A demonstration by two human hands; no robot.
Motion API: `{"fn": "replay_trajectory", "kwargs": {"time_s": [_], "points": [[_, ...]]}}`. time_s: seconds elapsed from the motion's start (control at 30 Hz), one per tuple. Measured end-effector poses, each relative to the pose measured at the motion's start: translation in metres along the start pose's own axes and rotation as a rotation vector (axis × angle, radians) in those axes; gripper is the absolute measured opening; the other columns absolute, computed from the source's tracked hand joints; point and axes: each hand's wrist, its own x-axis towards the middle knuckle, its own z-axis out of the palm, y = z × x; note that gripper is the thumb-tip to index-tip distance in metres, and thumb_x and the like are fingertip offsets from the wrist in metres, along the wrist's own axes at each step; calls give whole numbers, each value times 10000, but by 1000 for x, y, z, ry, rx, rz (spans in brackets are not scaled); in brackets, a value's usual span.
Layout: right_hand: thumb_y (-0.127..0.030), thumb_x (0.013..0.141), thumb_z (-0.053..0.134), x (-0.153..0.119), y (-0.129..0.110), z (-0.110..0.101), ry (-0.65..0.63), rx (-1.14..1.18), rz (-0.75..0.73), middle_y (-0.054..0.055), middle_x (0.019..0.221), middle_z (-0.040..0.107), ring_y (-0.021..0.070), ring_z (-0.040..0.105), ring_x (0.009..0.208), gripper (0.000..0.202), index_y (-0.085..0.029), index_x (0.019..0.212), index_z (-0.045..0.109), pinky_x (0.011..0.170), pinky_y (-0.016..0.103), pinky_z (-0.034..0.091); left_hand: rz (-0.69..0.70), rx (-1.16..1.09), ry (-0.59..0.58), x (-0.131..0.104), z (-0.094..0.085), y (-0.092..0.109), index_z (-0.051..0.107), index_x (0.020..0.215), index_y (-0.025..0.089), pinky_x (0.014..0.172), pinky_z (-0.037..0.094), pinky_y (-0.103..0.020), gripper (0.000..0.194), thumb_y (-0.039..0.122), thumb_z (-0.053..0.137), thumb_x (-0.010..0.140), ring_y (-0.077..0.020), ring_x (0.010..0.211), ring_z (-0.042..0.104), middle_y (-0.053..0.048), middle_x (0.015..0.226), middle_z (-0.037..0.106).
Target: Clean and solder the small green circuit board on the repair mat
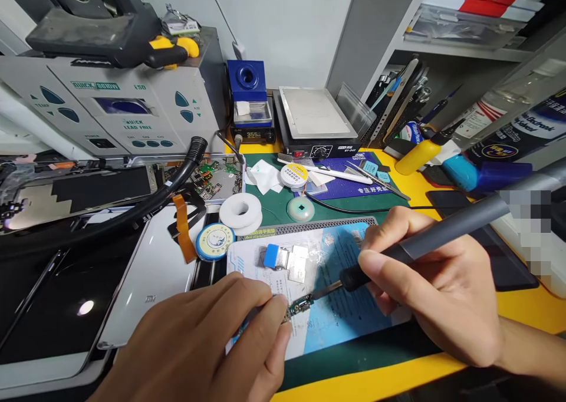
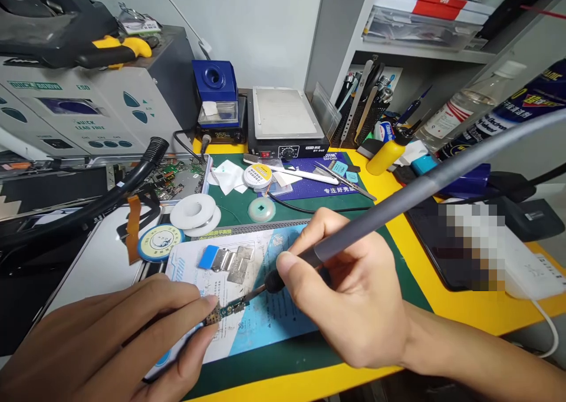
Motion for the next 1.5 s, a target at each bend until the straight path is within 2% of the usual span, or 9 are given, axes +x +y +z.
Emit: {"fn": "replay_trajectory", "kwargs": {"time_s": [0.27, 0.5, 0.77, 1.03, 1.23, 1.4, 1.5], "points": [[-200, 902, 689, -4, 3, 0, 36, -8, -7, -28, 519, 548, 108, 484, 401, 209, -219, 702, 632, 332, 218, 366, 20, 20, 37, -1, 0, 1, 620, 998, 233, 421, 412, -358, 139, 145, 592, 894, -180, 593, 642, 26, 793, 672], [-191, 906, 686, -4, 5, -1, 12, 1, -8, -32, 526, 552, 103, 478, 392, 199, -223, 714, 644, 324, 221, 351, 28, 39, 34, 3, -3, -1, 620, 950, 229, 408, 374, -365, 103, 154, 598, 883, -195, 601, 640, 18, 761, 650], [-218, 900, 703, -4, 1, 0, 58, 30, 84, -38, 495, 538, 109, 458, 397, 223, -226, 691, 626, 340, 238, 344, 32, 20, 32, -2, -1, -1, 634, 969, 227, 427, 372, -365, 101, 170, 603, 892, -195, 613, 637, 10, 780, 664], [-199, 904, 697, -3, 5, -1, 26, 13, 27, -36, 526, 536, 100, 460, 396, 216, -227, 701, 629, 331, 217, 341, 19, 10, 41, -4, 1, -1, 636, 994, 228, 440, 386, -362, 127, 158, 594, 897, -182, 612, 635, 18, 799, 675], [-189, 901, 686, -3, 4, 0, 44, 60, 63, -37, 509, 534, 99, 459, 391, 225, -212, 686, 626, 332, 212, 338, 37, 18, 49, -2, 0, -1, 641, 1009, 218, 442, 397, -362, 131, 166, 608, 893, -187, 619, 643, 11, 808, 681], [-137, 780, 783, -4, -2, 4, 68, 80, 165, -40, 500, 543, 101, 452, 401, 218, -203, 662, 611, 354, 222, 324, 39, 20, 62, 2, 0, -3, 649, 984, 218, 431, 371, -362, 121, 155, 613, 887, -185, 610, 633, 11, 784, 671], [-199, 827, 753, -5, -6, 6, 111, 111, 229, -45, 478, 509, 101, 428, 402, 238, -211, 660, 584, 378, 225, 308, 35, 30, 57, 4, -1, -2, 646, 1007, 217, 445, 379, -363, 122, 169, 615, 900, -186, 621, 634, 12, 801, 679]]}}
